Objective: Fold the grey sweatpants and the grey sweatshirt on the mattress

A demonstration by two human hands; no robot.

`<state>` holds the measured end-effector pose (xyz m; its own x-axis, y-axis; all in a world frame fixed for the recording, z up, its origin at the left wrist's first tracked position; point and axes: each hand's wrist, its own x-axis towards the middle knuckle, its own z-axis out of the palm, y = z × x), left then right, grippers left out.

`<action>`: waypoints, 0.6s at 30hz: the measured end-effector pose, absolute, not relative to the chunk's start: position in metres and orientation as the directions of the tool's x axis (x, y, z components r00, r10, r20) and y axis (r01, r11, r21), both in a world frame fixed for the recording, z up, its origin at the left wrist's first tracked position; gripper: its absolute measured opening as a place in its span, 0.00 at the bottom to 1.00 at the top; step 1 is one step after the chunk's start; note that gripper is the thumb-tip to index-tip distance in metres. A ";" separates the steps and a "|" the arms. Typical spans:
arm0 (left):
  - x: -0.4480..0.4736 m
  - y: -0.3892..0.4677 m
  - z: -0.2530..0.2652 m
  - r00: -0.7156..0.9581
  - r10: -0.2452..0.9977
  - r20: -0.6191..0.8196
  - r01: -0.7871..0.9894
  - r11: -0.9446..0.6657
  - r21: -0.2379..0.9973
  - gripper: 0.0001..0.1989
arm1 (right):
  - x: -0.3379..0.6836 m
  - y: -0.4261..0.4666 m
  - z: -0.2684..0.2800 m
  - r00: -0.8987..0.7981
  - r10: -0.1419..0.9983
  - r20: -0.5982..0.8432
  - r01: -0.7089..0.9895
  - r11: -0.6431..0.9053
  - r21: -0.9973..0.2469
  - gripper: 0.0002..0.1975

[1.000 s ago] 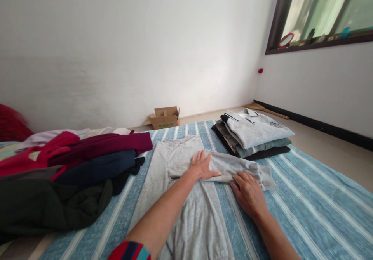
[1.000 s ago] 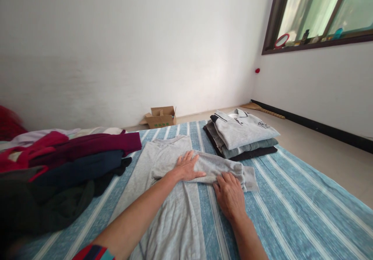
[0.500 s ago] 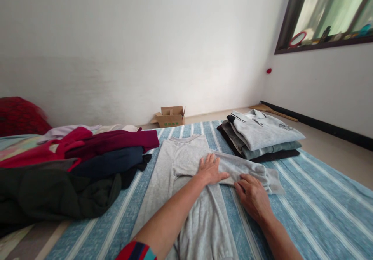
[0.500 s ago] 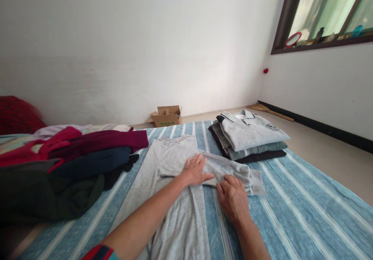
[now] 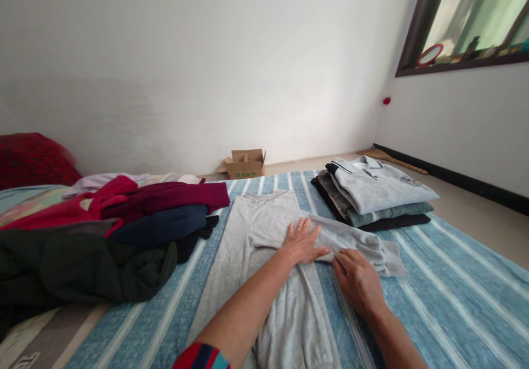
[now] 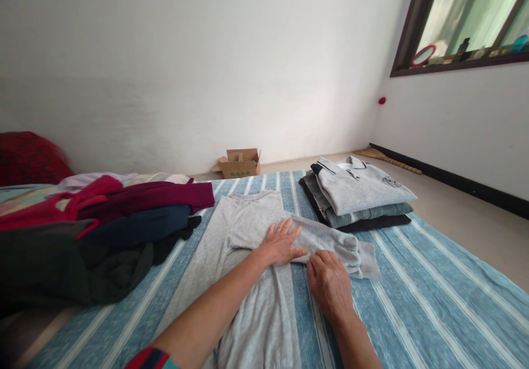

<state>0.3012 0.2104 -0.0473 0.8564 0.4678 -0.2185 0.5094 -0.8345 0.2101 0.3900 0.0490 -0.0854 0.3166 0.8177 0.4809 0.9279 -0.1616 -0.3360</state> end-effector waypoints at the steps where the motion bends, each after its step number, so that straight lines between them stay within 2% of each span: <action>1: 0.301 0.210 -0.048 0.860 0.470 -0.199 0.505 -0.838 0.207 0.44 | 0.390 0.049 -0.085 0.317 0.815 0.485 0.931 -0.169 -0.325 0.12; 5: 0.298 0.210 -0.054 0.871 0.480 -0.108 0.492 -0.850 0.189 0.43 | 0.397 0.045 -0.085 0.392 0.747 0.537 0.916 -0.265 -0.301 0.14; 8: 0.297 0.210 -0.056 0.872 0.479 -0.101 0.489 -0.851 0.193 0.43 | 0.408 0.042 -0.082 0.457 0.646 0.611 0.889 -0.340 -0.305 0.14; 11: 0.298 0.210 -0.056 0.872 0.480 -0.101 0.490 -0.846 0.212 0.44 | 0.416 0.046 -0.070 0.487 0.618 0.617 0.871 -0.392 -0.296 0.13; 13: 0.298 0.210 -0.056 0.868 0.485 -0.105 0.495 -0.838 0.228 0.45 | 0.418 0.058 -0.056 0.517 0.660 0.545 0.854 -0.446 -0.269 0.13; 18: 0.297 0.209 -0.054 0.866 0.487 -0.115 0.499 -0.826 0.263 0.46 | 0.420 0.107 -0.019 0.545 0.799 0.256 0.837 -0.535 -0.114 0.16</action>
